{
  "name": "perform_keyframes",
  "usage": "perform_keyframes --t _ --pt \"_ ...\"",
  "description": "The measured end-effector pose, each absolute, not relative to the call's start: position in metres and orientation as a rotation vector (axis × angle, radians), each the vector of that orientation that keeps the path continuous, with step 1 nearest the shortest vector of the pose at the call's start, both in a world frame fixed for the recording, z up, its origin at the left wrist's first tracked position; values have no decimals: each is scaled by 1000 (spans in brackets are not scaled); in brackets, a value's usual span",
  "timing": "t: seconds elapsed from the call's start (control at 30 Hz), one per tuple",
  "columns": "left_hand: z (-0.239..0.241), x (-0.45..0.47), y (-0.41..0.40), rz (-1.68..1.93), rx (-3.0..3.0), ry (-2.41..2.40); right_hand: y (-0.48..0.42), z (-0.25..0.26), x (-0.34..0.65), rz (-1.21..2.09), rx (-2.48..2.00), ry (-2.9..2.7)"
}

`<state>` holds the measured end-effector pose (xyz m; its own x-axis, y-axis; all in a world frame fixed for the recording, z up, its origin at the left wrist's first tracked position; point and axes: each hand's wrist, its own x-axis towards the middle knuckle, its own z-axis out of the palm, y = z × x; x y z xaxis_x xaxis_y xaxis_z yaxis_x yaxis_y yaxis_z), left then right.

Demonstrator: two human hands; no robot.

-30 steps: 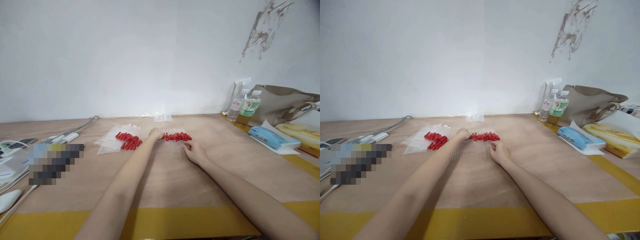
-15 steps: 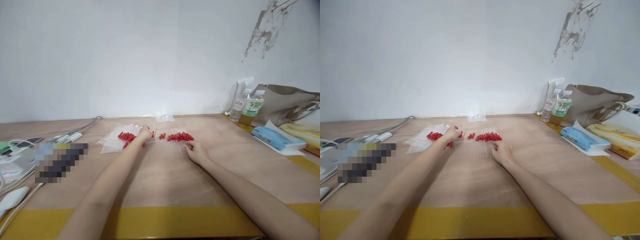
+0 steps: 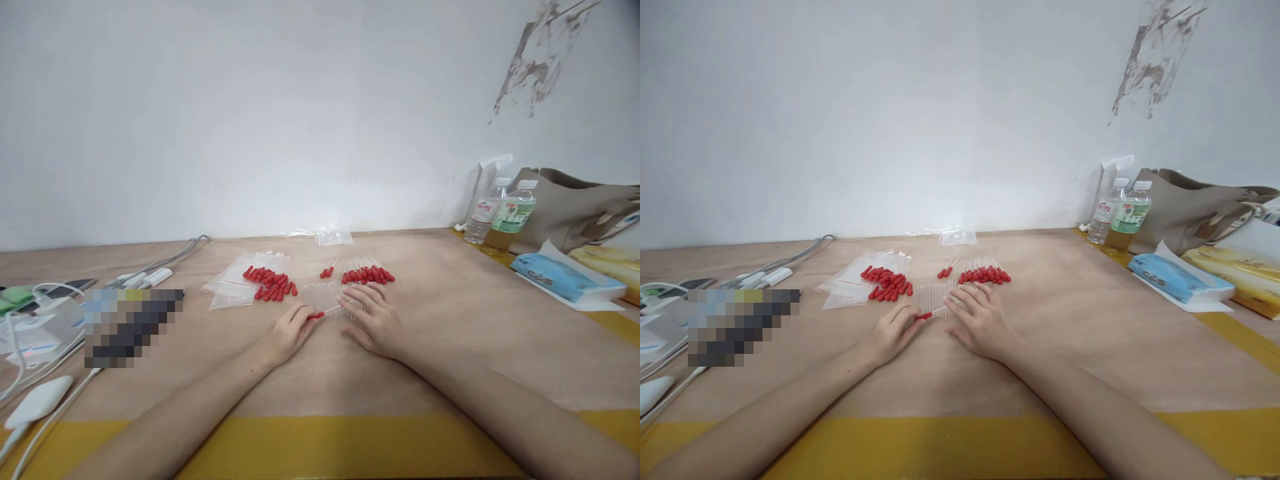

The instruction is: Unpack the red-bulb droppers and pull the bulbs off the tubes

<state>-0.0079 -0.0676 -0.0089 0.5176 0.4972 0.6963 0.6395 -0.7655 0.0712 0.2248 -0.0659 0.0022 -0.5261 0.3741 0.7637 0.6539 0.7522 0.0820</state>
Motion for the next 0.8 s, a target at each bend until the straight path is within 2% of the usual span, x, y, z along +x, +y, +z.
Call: perform_keyframes --t 0.33,0.8 --pt "-6 0 -70 -1110 -2542 -812 -59 -8 216 -410 -710 -2241" --pt "13 12 -78 -782 -2538 -837 -63 -15 217 -287 -484 -2311"
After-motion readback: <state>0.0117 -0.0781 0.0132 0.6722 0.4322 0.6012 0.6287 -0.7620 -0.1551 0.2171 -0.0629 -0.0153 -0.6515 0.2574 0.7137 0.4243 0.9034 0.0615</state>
